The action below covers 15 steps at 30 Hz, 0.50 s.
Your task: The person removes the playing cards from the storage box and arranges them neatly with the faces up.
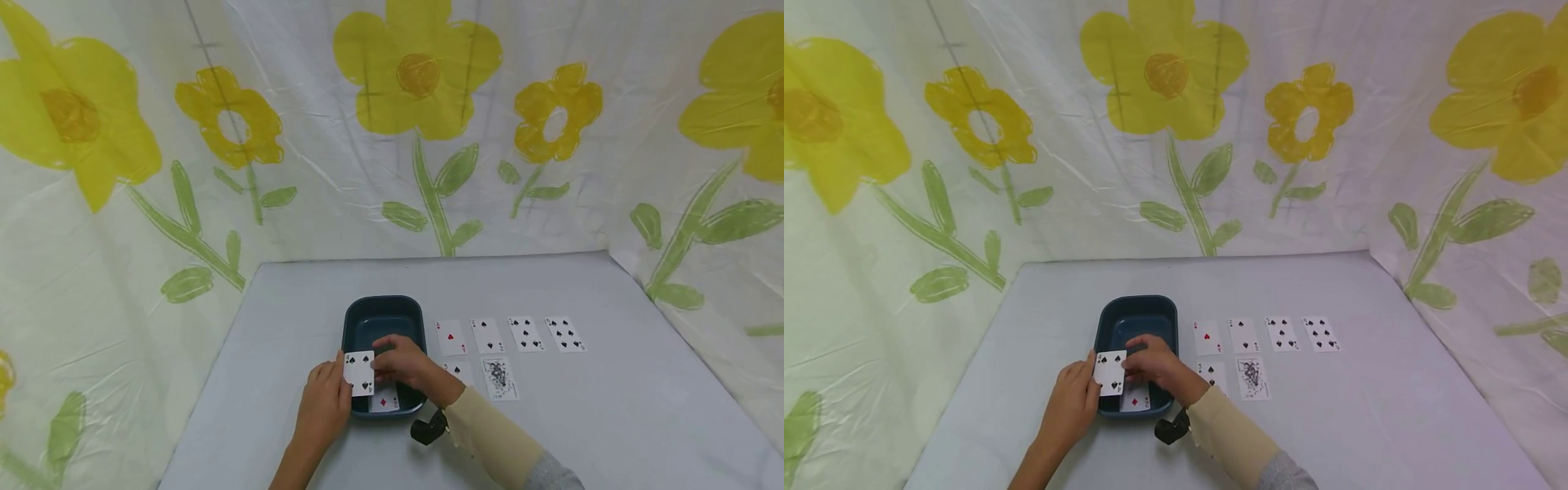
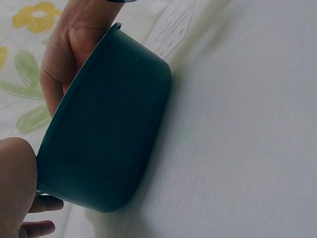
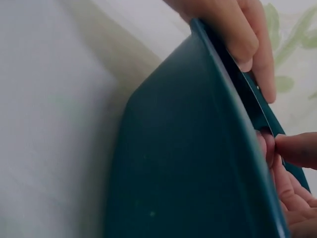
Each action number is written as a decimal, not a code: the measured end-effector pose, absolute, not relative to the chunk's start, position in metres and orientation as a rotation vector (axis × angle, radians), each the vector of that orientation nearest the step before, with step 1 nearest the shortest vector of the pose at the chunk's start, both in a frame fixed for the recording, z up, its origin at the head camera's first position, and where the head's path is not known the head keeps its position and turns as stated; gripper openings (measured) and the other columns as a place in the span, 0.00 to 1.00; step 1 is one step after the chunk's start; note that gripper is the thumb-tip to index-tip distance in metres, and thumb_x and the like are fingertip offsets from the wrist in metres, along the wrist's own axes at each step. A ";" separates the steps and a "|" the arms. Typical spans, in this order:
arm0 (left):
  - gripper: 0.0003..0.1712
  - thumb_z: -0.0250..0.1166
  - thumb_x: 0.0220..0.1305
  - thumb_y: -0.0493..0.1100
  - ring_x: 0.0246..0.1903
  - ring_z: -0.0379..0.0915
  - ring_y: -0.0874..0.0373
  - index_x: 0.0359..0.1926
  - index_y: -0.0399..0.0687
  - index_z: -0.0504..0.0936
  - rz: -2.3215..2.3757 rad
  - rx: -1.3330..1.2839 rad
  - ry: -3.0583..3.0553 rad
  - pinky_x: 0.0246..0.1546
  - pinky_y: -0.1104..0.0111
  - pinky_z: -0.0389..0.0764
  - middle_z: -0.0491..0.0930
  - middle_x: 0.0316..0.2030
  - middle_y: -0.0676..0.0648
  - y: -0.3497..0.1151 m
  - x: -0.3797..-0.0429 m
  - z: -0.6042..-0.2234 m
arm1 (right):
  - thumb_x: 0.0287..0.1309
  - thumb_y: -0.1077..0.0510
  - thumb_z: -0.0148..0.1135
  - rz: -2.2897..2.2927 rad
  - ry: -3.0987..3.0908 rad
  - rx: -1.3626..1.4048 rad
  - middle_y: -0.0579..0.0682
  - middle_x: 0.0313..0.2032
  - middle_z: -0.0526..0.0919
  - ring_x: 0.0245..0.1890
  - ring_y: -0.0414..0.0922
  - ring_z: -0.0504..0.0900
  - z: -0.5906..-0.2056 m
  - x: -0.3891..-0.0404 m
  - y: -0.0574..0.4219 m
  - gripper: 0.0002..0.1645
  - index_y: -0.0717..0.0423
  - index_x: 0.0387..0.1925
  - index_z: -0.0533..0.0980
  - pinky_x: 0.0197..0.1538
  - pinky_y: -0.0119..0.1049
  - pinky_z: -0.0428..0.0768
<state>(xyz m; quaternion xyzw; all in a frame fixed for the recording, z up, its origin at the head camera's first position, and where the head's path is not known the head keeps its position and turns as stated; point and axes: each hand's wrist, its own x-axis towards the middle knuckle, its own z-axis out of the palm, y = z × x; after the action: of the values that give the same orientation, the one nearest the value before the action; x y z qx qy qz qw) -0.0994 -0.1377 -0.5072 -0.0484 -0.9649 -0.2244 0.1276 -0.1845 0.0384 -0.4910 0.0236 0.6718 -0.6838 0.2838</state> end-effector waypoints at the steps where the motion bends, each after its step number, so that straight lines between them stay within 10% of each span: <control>1: 0.30 0.56 0.70 0.39 0.58 0.69 0.42 0.70 0.31 0.67 -0.656 -0.142 -2.808 0.59 0.49 0.74 0.78 0.56 0.38 -0.138 -0.099 -0.507 | 0.57 0.70 0.66 -1.821 1.826 0.055 0.58 0.38 0.84 0.30 0.48 0.83 -0.491 -0.185 0.039 0.27 0.63 0.59 0.73 0.36 0.38 0.85; 15: 0.28 0.56 0.68 0.34 0.56 0.71 0.40 0.68 0.29 0.70 -0.669 -0.171 -2.740 0.57 0.49 0.74 0.80 0.51 0.38 -0.138 -0.100 -0.506 | 0.57 0.70 0.66 -1.778 1.956 -0.016 0.58 0.38 0.86 0.30 0.49 0.85 -0.478 -0.190 0.052 0.22 0.66 0.54 0.75 0.38 0.41 0.86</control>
<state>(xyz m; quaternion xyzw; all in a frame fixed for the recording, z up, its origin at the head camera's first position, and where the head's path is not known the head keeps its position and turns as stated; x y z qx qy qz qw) -0.1000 -0.1378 -0.5061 -0.0597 -0.9576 -0.2338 0.1573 -0.1899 0.0522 -0.4780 -0.0058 0.7171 -0.6519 0.2465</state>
